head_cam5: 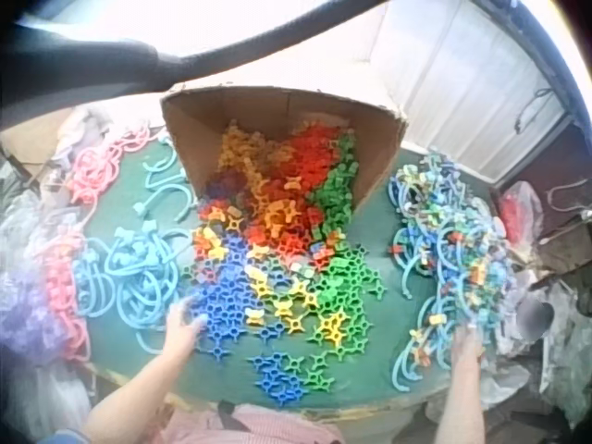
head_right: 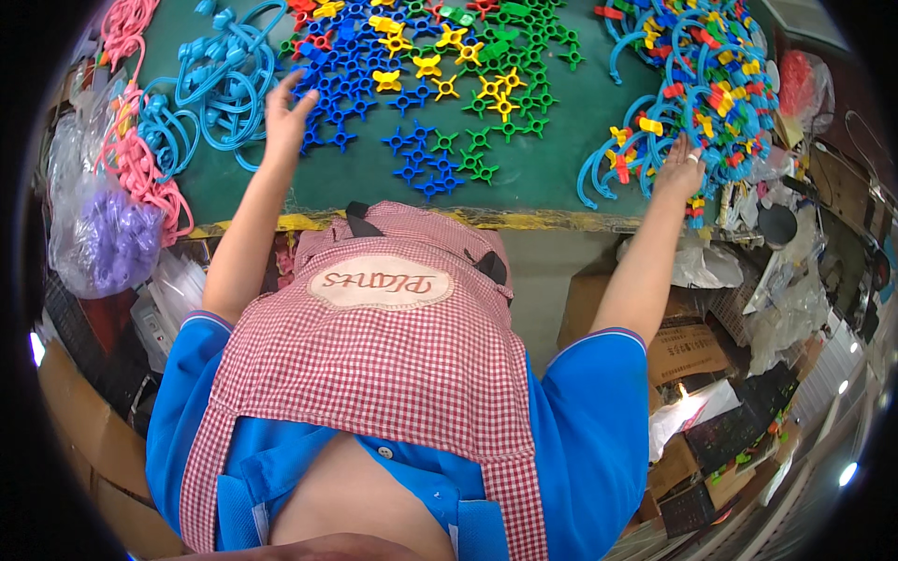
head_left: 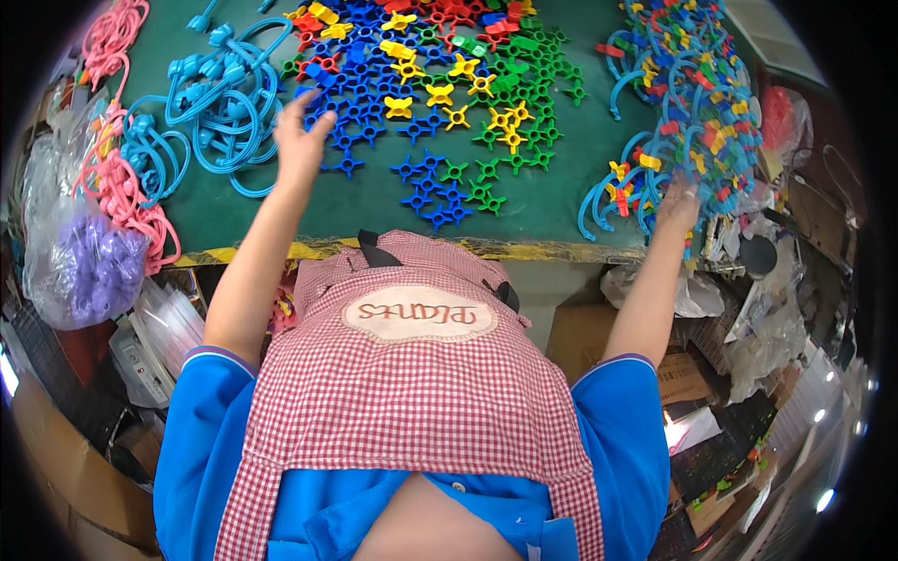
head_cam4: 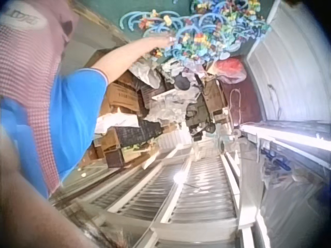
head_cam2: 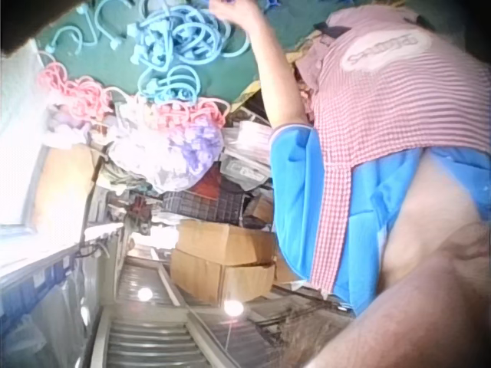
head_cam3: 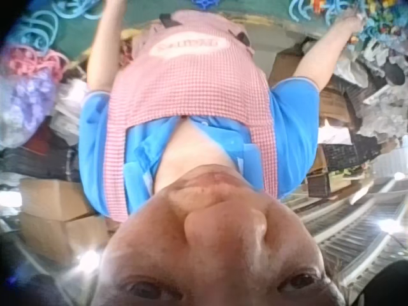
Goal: The person repeatedly picks up blue and pink plastic cords and star-shaped plastic connectors from a green work surface, inserts the connectors into the cord ends, and places the assembled units back on the table. The person also moves a cardboard box aside to access more parts.
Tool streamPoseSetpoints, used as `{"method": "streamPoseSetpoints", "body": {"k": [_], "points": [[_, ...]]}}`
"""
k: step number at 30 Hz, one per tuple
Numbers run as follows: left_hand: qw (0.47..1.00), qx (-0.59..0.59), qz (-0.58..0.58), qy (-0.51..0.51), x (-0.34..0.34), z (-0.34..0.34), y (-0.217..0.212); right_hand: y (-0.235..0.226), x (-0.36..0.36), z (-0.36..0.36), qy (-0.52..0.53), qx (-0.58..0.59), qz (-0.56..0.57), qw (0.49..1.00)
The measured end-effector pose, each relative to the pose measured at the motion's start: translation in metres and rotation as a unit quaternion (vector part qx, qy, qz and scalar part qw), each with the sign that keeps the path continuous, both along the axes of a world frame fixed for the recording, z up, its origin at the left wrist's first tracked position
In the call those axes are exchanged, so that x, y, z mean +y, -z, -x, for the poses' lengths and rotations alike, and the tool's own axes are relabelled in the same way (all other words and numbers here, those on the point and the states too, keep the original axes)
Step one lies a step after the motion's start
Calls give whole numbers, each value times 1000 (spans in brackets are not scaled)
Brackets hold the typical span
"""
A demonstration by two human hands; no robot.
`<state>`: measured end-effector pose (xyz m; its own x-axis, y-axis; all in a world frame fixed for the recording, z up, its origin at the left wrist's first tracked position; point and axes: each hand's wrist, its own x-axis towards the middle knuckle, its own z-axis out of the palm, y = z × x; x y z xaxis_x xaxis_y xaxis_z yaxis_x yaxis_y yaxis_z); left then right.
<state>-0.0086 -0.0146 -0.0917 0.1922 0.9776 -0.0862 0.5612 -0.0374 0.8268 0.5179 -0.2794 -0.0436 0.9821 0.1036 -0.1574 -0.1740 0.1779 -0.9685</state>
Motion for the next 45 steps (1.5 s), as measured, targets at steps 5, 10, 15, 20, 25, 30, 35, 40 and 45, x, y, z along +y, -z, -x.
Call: {"method": "streamPoseSetpoints", "body": {"k": [5, 10, 15, 20, 25, 30, 35, 40, 45], "points": [[912, 338, -65, -223, 56, 53, 41, 48, 59, 115, -277, -271, 378, 841], [927, 343, -7, -151, 77, 71, 42, 91, 123, 213, -415, -357, 492, 677], [882, 431, -187, -34, 89, 91, 42, 75, 131, 212, -470, -432, 535, 553], [896, 428, -120, 13, 101, 76, 24, 73, 128, 219, -427, -477, 449, 623], [858, 437, -266, 50, 120, 84, 44, 83, 160, 255, -530, -480, 398, 574], [834, 504, -204, 89, 135, 103, 38, 69, 151, 245, -508, -408, 388, 652], [809, 551, -170, 112, 134, 118, 41, 80, 109, 237, -519, -389, 501, 573], [826, 546, -67, 123, 135, 131, 15, 61, 142, 267, -482, -465, 442, 596], [865, 446, -181, 145, 138, 122, -32, 75, 177, 281, -567, -531, 411, 477]]}}
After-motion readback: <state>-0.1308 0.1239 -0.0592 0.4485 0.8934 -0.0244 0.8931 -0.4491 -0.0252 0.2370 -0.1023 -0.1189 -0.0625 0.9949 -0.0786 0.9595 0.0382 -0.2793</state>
